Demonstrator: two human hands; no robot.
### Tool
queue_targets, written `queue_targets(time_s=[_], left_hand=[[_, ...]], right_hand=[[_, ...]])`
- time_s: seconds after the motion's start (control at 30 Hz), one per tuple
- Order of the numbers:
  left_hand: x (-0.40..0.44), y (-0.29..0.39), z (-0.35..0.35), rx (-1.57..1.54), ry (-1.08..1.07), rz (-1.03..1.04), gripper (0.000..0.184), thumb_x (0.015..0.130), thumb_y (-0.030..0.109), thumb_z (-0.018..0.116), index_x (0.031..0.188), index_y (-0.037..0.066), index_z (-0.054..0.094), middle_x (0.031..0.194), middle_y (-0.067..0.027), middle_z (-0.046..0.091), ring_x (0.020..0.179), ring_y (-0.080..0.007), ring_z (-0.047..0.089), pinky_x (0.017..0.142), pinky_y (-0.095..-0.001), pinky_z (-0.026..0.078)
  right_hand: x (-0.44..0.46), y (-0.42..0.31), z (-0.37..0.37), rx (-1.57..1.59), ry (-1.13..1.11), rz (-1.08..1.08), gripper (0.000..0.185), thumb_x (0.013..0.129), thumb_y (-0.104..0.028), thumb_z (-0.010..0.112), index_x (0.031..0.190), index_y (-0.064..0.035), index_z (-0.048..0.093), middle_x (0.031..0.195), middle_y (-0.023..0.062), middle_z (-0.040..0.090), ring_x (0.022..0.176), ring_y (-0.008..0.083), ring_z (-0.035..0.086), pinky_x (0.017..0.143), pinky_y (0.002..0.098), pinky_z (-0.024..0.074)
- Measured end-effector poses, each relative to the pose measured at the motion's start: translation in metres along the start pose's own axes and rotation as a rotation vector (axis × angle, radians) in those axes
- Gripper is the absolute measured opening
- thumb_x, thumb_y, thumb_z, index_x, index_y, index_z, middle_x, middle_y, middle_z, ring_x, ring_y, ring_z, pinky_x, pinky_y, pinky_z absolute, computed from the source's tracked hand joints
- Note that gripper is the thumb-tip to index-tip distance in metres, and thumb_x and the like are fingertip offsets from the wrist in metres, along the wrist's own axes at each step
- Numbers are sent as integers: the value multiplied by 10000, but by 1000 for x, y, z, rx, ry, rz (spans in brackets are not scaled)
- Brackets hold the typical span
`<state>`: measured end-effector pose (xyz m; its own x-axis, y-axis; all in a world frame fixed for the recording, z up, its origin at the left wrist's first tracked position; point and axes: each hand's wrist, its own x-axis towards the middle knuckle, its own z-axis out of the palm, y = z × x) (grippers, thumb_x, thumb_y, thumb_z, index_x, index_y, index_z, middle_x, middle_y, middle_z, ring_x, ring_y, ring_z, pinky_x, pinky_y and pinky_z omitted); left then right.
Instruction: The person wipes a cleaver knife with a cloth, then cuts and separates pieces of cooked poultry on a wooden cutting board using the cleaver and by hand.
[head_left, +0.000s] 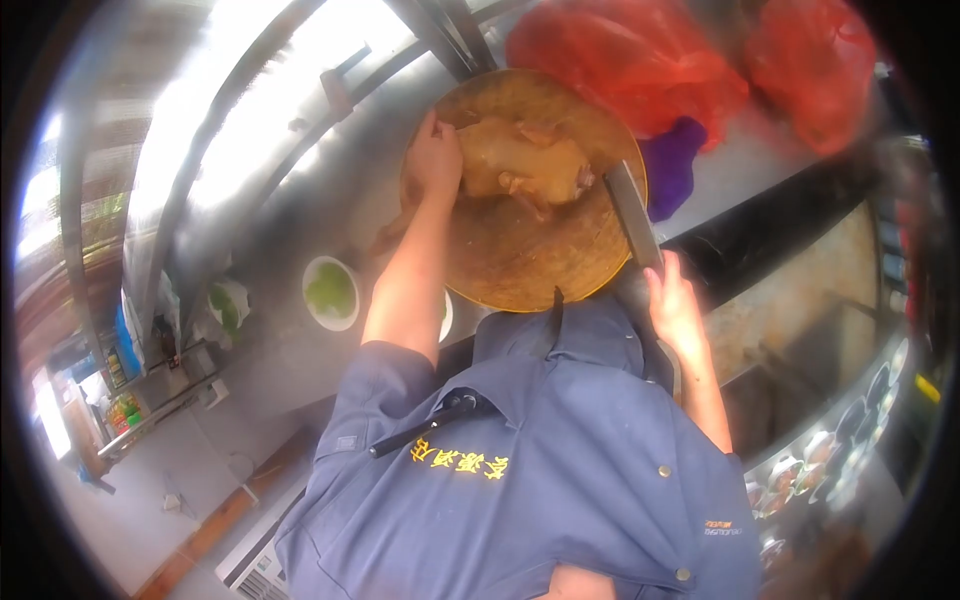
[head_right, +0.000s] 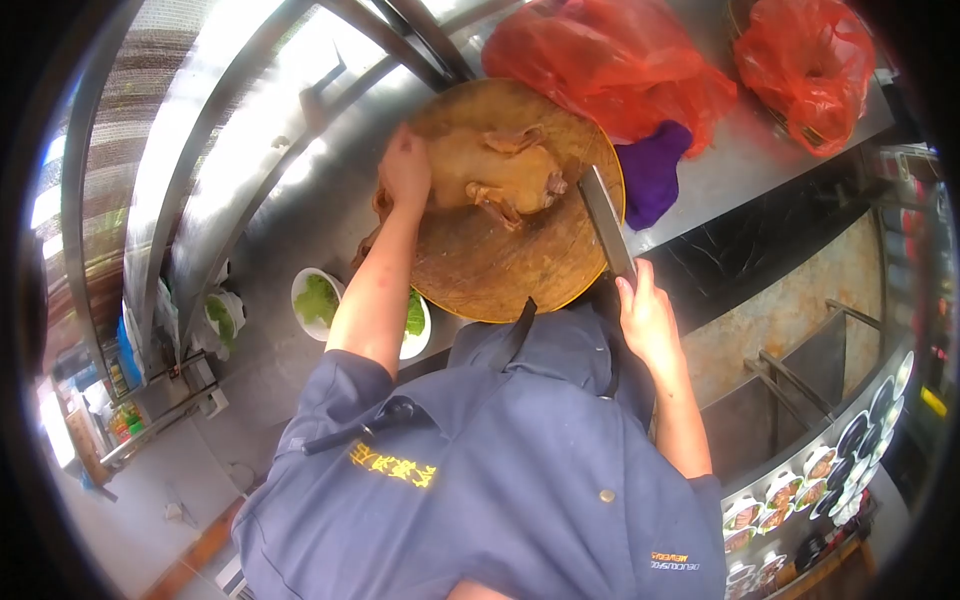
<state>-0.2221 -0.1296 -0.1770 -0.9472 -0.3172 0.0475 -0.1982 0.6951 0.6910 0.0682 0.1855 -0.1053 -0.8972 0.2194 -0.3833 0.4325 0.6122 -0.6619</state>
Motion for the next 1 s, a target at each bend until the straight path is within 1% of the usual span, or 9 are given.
queue_targets(time_s=[0.37,0.47,0.53,0.57,0.63,0.7,0.77,0.83,1.0], left_hand=[[-15,-29,16,-75,173,-50,336,984,263,632,1233,60,732,1063,-220,759,1032,-397,728,911,-460,566],[-49,-49,-2,-128,55,-137,315,1043,264,630,1263,41,659,1154,-170,745,1072,-339,720,945,-439,548],[-68,-66,-26,-539,-339,-218,387,1087,281,626,1365,13,598,1246,-125,730,1125,-264,706,976,-409,536],[-74,-73,-35,-549,-329,-240,387,1087,281,626,1365,13,598,1246,-125,730,1125,-264,706,976,-409,536],[-83,-90,-53,-841,-653,-594,384,1070,216,681,1360,-22,600,1242,-105,729,1137,-209,690,985,-364,534],[-93,-99,-50,-978,-630,-607,390,1040,161,708,1364,-28,602,1253,-115,726,1123,-209,691,977,-350,539],[-95,-100,-48,-1117,-612,-602,406,1009,106,735,1368,-33,604,1263,-125,723,1109,-209,692,968,-337,544],[-93,-76,-53,-904,-476,-324,446,946,57,764,1364,-8,619,1245,-118,743,1098,-204,705,945,-327,563],[-78,36,-123,-475,-509,41,490,875,111,835,1317,7,650,1161,-131,773,1084,-224,736,960,-359,586]], right_hand=[[-1,-9,18,-116,39,2,360,1111,-249,577,1381,-27,491,1039,350,722,1007,568,685,820,605,547],[2,-21,5,-81,113,17,359,1109,-243,589,1381,-19,526,1022,322,736,999,531,711,789,561,555],[-3,-19,3,-55,191,-19,368,1113,-238,587,1406,-23,527,1059,305,748,1023,511,724,821,535,569],[-5,-21,-2,-55,217,-62,368,1116,-230,583,1413,-21,528,1091,299,751,1051,495,729,844,520,573],[-10,-48,-16,-65,207,-93,364,1119,-208,579,1422,-11,533,1179,286,750,1126,464,728,906,482,578],[-9,-69,-26,-68,158,-158,360,1114,-200,594,1411,-2,547,1166,287,749,1111,465,733,899,467,576],[-8,-101,-28,-87,121,-179,359,1112,-198,599,1409,-1,553,1154,285,752,1095,462,740,894,459,576],[-11,-129,-28,-71,37,-158,353,1107,-189,610,1401,2,561,1111,277,757,1043,445,757,869,443,578],[-38,-160,-33,-35,11,-200,356,1082,-158,642,1393,-1,569,1054,244,764,981,383,776,848,410,580]])
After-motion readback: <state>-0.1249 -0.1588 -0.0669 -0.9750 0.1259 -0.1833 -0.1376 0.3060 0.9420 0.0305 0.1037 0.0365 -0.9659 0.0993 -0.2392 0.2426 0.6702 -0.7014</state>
